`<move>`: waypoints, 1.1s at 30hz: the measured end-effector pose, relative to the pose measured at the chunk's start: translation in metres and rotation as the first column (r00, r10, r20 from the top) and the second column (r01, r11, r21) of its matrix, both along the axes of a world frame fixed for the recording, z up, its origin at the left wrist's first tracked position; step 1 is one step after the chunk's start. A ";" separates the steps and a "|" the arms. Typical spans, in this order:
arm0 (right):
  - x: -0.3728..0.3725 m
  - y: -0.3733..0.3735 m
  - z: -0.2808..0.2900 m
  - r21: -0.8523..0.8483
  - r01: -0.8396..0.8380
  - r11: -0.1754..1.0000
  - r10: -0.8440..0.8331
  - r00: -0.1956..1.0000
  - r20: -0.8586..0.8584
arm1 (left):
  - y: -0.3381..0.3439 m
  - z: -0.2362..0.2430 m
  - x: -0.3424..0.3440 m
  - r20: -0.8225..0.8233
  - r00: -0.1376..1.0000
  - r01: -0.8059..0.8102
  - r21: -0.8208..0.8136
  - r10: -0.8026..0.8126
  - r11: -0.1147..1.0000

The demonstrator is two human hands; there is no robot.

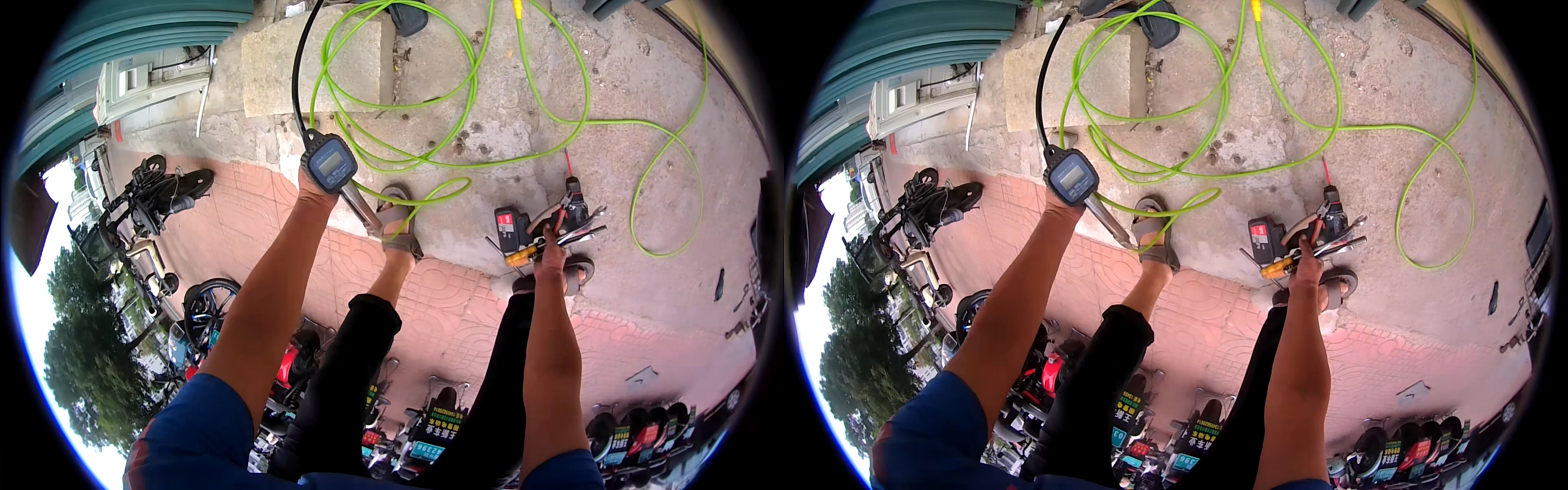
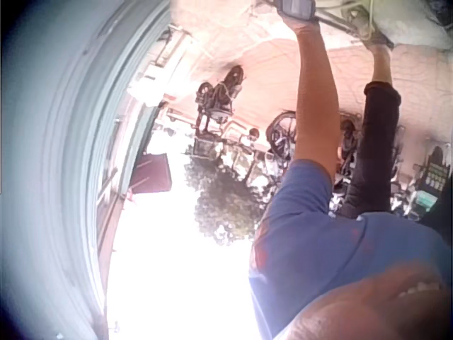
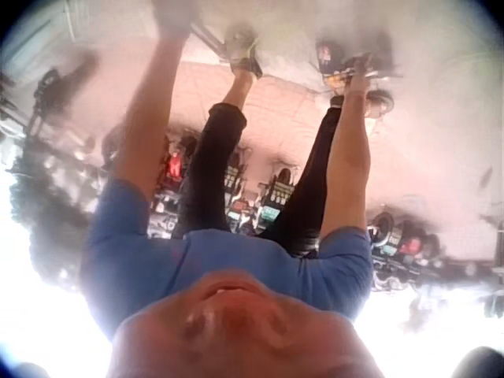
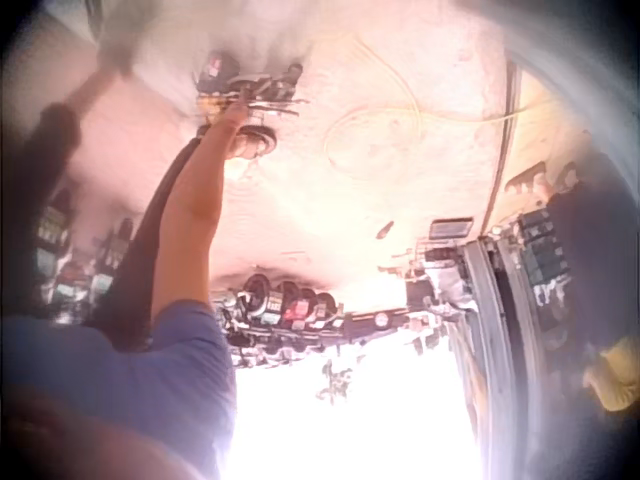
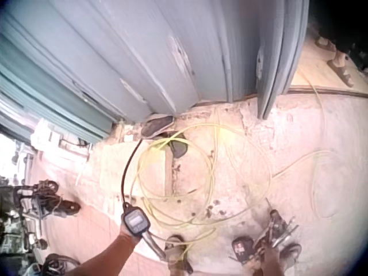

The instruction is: The person inflates a motorcycle tire using a compressed air hose, then places a power drill and several metal rods on the ground near the motorcycle.

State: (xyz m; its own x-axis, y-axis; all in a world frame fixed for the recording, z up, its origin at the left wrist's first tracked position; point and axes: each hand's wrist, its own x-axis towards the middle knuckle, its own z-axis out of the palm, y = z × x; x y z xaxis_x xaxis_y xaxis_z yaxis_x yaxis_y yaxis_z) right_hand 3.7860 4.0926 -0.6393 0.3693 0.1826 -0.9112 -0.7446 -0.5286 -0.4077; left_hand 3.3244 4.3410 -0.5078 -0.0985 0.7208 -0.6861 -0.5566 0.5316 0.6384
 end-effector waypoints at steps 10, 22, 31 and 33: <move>0.067 -0.007 -0.014 -0.563 -0.560 0.607 0.759 0.617 0.205 | 0.065 -0.099 0.018 0.068 0.984 0.180 -0.304 -0.167 0.936; 0.249 0.115 -0.049 -0.883 -0.354 0.309 0.948 0.187 0.257 | 0.118 -0.110 0.058 -0.202 0.979 -0.121 -0.546 0.010 0.829; 0.177 0.148 0.032 -0.269 -0.717 0.643 0.650 0.326 0.686 | 0.084 -0.024 0.131 -0.114 0.992 0.043 -0.173 -0.063 0.984; 0.104 0.175 0.083 0.096 -0.723 0.684 0.544 0.593 0.594 | 0.075 0.045 0.169 -0.057 0.986 0.155 -0.035 -0.157 0.987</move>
